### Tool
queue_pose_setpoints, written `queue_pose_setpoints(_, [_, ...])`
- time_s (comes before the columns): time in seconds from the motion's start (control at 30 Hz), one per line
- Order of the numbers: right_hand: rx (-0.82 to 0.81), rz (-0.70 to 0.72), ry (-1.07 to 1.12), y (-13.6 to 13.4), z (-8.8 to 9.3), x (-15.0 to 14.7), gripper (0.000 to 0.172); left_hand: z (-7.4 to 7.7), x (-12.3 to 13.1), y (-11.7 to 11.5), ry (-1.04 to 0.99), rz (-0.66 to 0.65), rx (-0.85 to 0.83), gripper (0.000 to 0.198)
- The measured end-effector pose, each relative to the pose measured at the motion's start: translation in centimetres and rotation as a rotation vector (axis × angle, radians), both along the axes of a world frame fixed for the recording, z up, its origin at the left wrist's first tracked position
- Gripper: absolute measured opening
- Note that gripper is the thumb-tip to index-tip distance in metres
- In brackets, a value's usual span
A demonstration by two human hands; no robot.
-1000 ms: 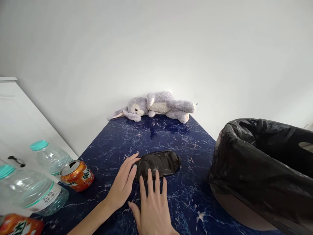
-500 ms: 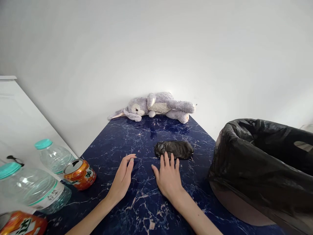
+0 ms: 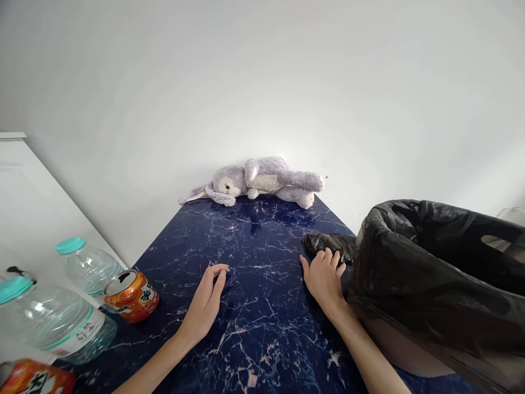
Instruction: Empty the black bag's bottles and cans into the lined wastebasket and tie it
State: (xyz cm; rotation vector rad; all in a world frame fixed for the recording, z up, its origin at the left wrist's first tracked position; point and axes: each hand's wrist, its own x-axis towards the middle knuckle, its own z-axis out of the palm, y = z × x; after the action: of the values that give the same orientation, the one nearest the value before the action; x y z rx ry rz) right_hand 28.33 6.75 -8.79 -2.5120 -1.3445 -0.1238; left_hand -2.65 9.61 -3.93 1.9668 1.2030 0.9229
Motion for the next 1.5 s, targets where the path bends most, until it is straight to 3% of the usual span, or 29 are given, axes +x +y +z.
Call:
queue_pose_setpoints(0.2, [0.150, 0.128, -0.028, -0.8, -0.1, -1.6, 0.046, 0.1, 0.0, -0.2, 0.043, -0.034, 0.033, 0.041])
queue_pose_setpoints(0.37, [0.445, 0.508, 0.023, -1.9, 0.5, -5.4, 0.024, 0.1, 0.2, -0.4, 0.071, -0.082, 0.077, 0.035])
queue_pose_setpoints(0.5, [0.425, 0.833, 0.260, -2.7, 1.6, -7.7, 0.017, 0.6, 0.4, -0.3, 0.048, -0.114, -0.013, 0.036])
queue_pose_setpoints(0.6, [0.385, 0.989, 0.393, -3.2, 2.5, -8.0, 0.020, 1.0, 0.5, -0.2, 0.013, -0.097, -0.138, 0.038])
queue_pose_setpoints(1.5, [0.313, 0.998, 0.433, -3.5, 3.4, -7.7, 0.024, 1.6, 0.8, -0.5, 0.040, -0.120, -0.184, 0.043])
